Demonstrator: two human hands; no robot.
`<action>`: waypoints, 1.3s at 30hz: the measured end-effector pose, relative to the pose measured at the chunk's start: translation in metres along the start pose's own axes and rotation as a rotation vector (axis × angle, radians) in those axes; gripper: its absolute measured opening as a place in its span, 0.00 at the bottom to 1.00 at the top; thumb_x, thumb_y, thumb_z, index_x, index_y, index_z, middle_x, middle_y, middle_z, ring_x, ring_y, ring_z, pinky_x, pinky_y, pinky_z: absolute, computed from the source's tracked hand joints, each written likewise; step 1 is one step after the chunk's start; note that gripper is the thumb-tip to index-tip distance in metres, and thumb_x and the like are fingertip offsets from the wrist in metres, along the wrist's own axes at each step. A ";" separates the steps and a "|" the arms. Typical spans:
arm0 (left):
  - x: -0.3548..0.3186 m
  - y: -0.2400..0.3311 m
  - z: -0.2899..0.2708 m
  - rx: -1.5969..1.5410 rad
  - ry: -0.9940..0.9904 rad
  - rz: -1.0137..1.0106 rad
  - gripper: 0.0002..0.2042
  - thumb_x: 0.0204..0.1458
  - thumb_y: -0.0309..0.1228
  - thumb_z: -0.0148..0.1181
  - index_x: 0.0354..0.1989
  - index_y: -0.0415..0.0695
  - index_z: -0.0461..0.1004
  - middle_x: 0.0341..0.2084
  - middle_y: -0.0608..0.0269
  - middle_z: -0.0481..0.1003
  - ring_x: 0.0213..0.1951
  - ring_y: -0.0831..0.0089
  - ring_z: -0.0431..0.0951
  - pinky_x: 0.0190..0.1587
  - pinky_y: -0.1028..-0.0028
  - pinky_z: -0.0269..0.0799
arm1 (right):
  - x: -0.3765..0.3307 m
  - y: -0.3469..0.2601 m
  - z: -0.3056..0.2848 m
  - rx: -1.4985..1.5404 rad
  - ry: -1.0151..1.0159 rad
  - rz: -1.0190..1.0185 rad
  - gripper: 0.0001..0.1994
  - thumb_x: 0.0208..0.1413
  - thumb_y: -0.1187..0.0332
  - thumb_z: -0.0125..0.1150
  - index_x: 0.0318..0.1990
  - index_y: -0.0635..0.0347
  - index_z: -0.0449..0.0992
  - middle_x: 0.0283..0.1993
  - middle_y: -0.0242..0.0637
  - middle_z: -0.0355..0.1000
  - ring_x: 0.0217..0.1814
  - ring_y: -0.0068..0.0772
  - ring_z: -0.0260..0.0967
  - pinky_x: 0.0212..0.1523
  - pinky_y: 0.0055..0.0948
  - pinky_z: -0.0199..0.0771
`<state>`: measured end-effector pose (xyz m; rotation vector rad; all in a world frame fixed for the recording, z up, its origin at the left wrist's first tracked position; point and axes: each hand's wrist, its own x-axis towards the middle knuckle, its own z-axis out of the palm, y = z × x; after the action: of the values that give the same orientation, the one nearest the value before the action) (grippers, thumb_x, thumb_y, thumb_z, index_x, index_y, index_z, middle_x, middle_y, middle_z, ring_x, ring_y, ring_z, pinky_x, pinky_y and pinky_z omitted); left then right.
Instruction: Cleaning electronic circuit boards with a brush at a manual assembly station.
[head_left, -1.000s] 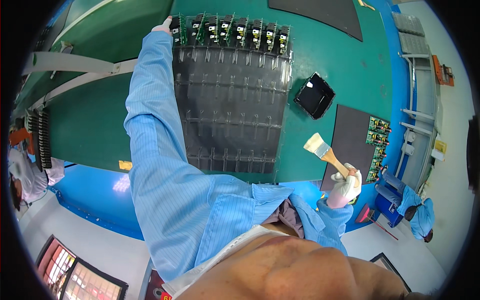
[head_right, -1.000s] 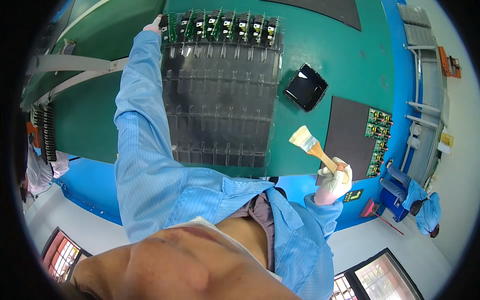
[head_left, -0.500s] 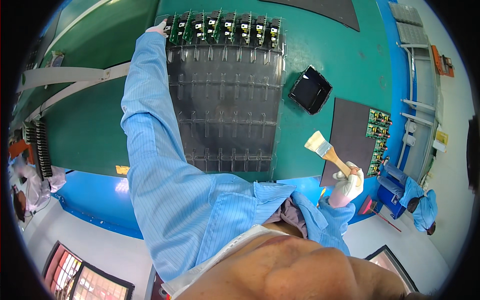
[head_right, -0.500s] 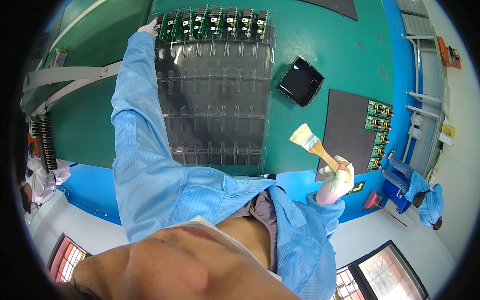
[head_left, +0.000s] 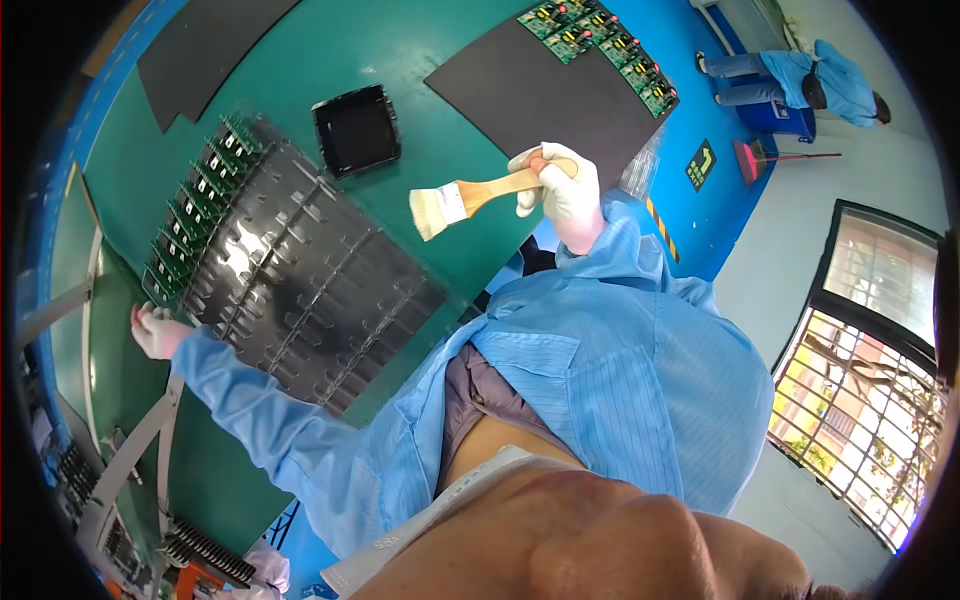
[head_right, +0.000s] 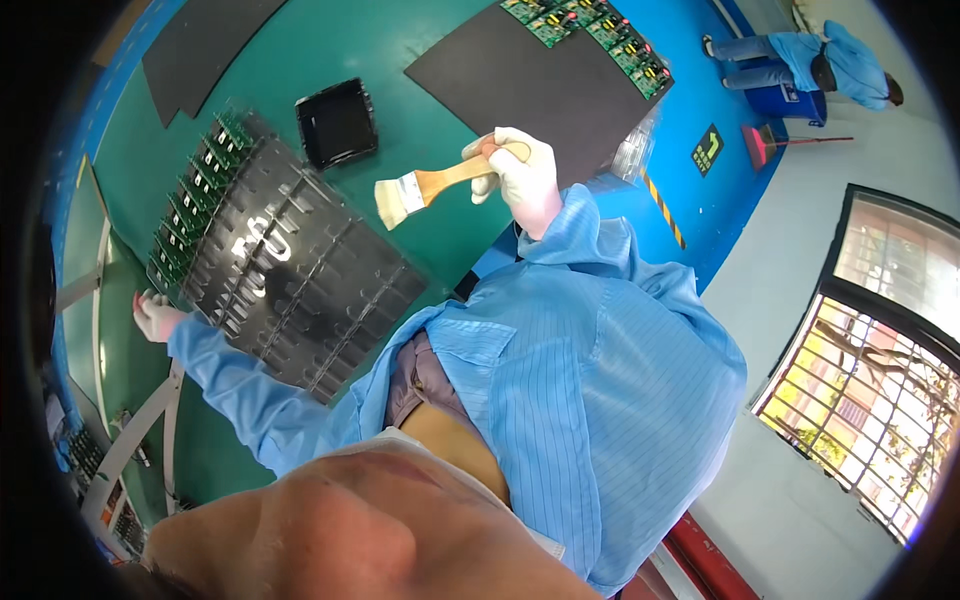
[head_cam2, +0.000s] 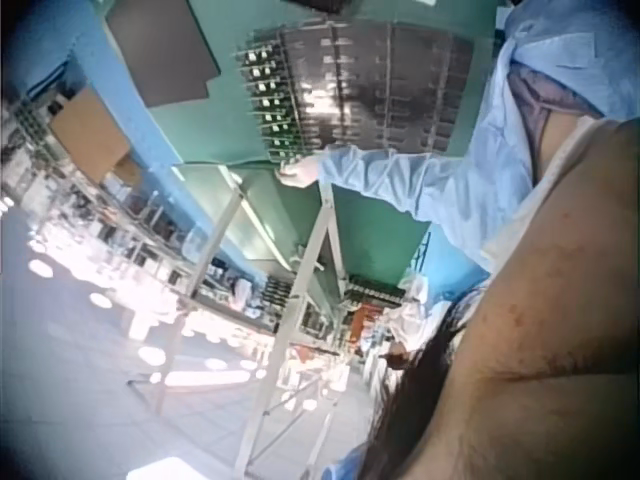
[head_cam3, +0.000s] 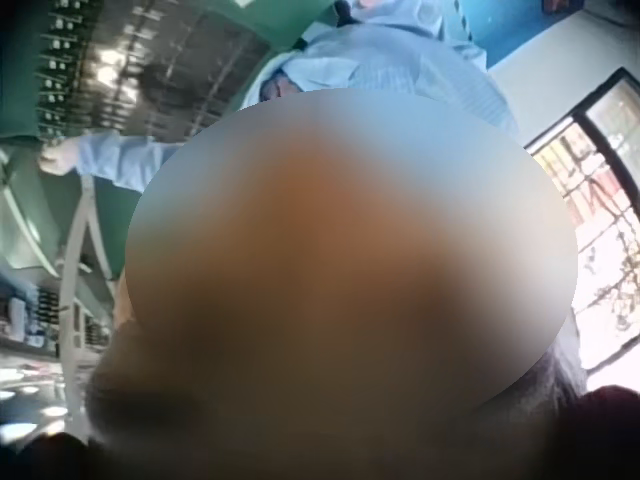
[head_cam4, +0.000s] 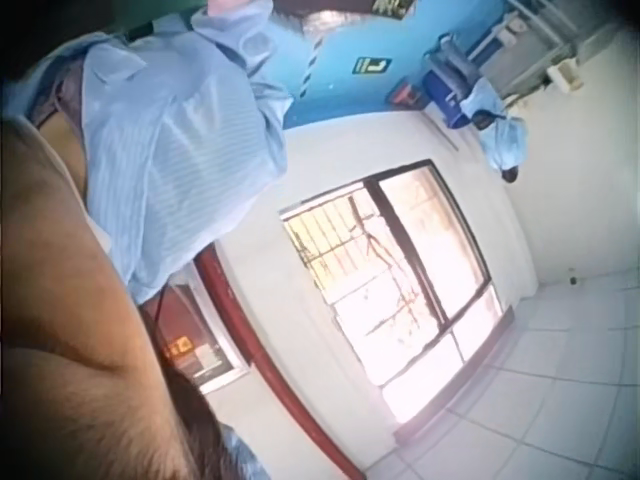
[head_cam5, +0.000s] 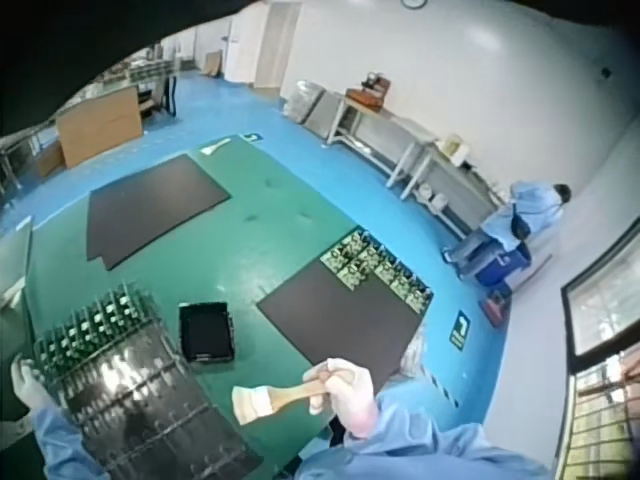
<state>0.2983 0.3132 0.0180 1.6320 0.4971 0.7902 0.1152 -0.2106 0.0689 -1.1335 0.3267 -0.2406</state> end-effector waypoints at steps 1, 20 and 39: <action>-0.040 0.028 0.024 0.032 -0.048 0.040 0.13 0.48 0.23 0.42 0.40 0.38 0.70 0.27 0.60 0.73 0.21 0.80 0.64 0.24 0.85 0.62 | 0.002 -0.007 -0.007 -0.022 -0.015 0.071 0.11 0.53 0.72 0.50 0.41 0.71 0.68 0.40 0.55 0.69 0.20 0.31 0.65 0.18 0.24 0.68; -0.514 0.086 0.541 0.735 -1.249 0.450 0.21 0.47 0.45 0.52 0.43 0.41 0.65 0.33 0.54 0.74 0.32 0.55 0.75 0.38 0.68 0.69 | 0.027 -0.126 -0.336 0.325 0.417 -0.107 0.11 0.55 0.65 0.52 0.38 0.65 0.70 0.40 0.47 0.67 0.23 0.29 0.60 0.22 0.23 0.62; -0.494 0.061 0.359 0.836 -1.575 0.772 0.09 0.49 0.29 0.48 0.40 0.50 0.66 0.37 0.56 0.65 0.38 0.56 0.70 0.39 0.65 0.69 | 0.046 -0.118 -0.342 0.364 0.205 -0.019 0.10 0.57 0.63 0.49 0.40 0.60 0.69 0.44 0.44 0.65 0.29 0.26 0.58 0.27 0.21 0.60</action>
<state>0.2184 -0.2900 -0.0603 2.6434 -1.1248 -0.4697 0.0274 -0.5636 0.0393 -0.7535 0.4340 -0.4166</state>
